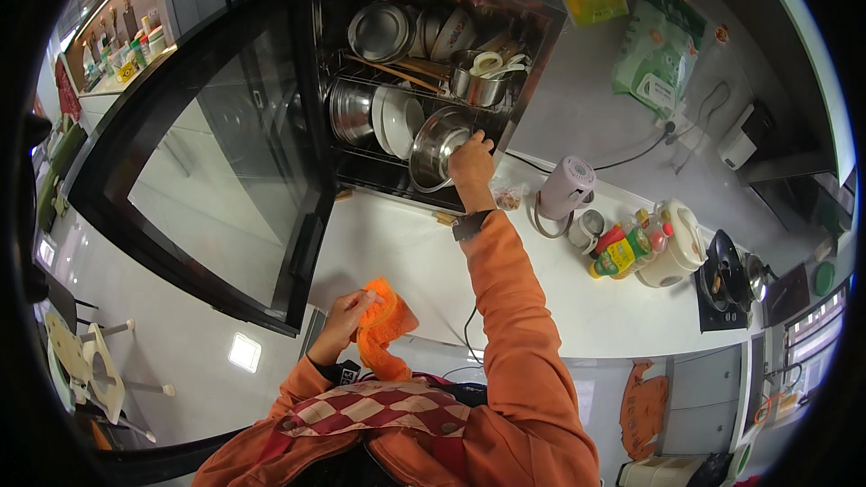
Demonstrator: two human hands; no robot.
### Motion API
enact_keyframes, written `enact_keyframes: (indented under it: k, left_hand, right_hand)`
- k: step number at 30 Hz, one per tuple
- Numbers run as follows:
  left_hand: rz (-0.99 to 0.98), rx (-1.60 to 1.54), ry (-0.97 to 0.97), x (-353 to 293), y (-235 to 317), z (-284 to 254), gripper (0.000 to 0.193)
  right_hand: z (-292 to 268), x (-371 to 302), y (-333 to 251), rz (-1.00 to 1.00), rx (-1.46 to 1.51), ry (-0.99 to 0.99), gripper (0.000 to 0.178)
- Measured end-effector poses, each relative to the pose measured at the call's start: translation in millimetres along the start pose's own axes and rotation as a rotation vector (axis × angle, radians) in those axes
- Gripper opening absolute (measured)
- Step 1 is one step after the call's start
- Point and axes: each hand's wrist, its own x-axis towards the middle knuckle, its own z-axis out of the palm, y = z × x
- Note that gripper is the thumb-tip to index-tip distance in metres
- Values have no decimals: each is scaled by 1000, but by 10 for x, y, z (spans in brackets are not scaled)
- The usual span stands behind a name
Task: The person dries several kitchen items with an orange cloth, including a metal bowl, a white bowl, a small metal bowl, and a pink electric kettle, then places them in a dish rack. The person also opens a rice cooker and scoops rice into a bowl.
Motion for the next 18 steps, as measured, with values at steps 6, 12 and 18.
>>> enact_keyframes:
  k: [6,12,18]
  left_hand:
    - [96,29,30,-64,71,-62,35]
    - [-108,-14,37,-159,-1,-138,31]
    - [-175,46,58,-173,-136,-294,29]
  right_hand:
    - [168,315,-137,-35,-120,68,33]
    - [486,654,-401,-63,-284,20,23]
    - [681,500,-815,-189,-135,-179,39]
